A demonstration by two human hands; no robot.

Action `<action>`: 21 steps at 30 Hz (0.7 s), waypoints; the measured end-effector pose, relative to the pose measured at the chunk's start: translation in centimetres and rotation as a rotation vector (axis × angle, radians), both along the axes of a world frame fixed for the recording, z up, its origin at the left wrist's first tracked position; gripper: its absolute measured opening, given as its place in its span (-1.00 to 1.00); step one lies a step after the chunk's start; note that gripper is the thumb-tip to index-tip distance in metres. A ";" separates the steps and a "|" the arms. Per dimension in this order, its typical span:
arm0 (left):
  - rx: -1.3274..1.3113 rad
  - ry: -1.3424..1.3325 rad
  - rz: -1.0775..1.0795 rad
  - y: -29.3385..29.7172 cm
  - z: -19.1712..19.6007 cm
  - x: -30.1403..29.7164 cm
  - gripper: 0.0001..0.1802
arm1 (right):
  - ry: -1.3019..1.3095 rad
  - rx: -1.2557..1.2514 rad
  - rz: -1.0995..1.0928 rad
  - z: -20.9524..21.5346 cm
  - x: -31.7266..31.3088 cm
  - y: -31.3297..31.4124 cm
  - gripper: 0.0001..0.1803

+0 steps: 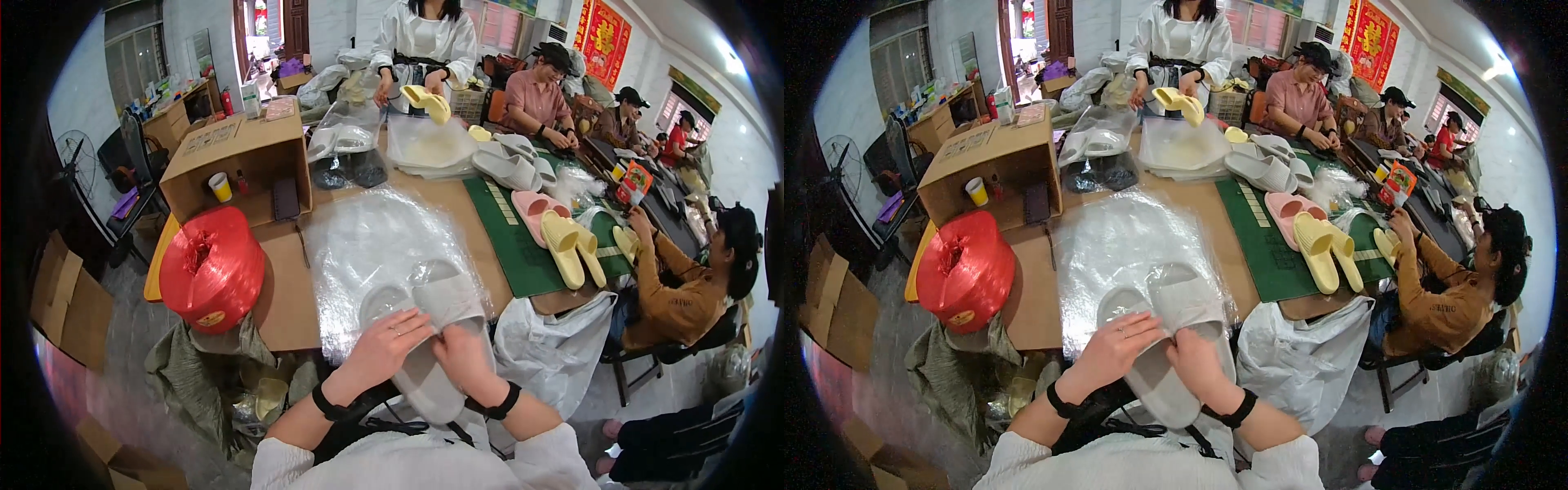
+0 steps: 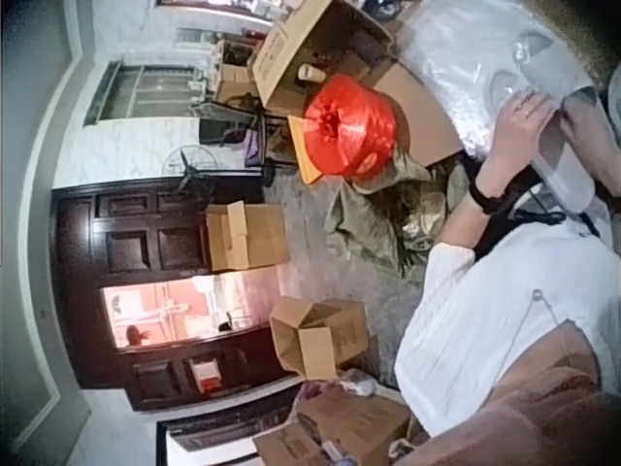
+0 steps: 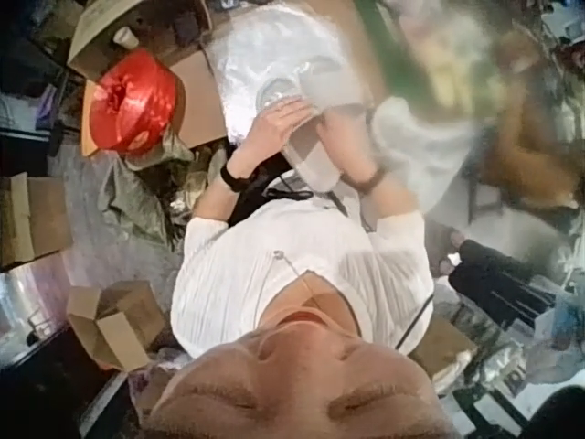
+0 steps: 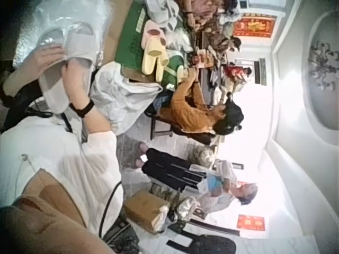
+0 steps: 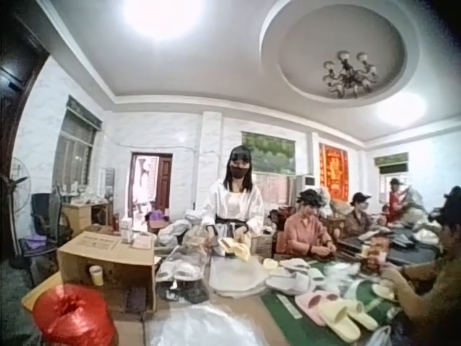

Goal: The recorder is putting various pairs of slippers into plastic bags at a finishing and packing station in a shoe factory.

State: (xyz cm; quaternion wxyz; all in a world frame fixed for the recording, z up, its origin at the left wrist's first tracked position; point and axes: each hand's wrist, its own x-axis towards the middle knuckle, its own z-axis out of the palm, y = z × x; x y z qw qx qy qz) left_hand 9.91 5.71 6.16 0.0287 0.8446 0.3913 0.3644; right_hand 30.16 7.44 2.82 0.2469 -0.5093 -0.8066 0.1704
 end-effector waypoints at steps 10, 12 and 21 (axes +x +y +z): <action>-0.167 -0.124 -0.050 0.8 -1.0 -1.0 -0.69 | -0.083 0.000 0.068 0.1 0.0 0.2 -0.75; -0.212 -0.174 -0.093 0.9 -1.1 -0.9 -0.65 | -0.070 0.018 0.017 -0.2 -0.3 0.8 -0.76; -0.408 -0.308 -0.351 0.8 1.0 0.5 -0.60 | 0.816 -0.496 -0.128 -10.5 0.4 6.7 -0.85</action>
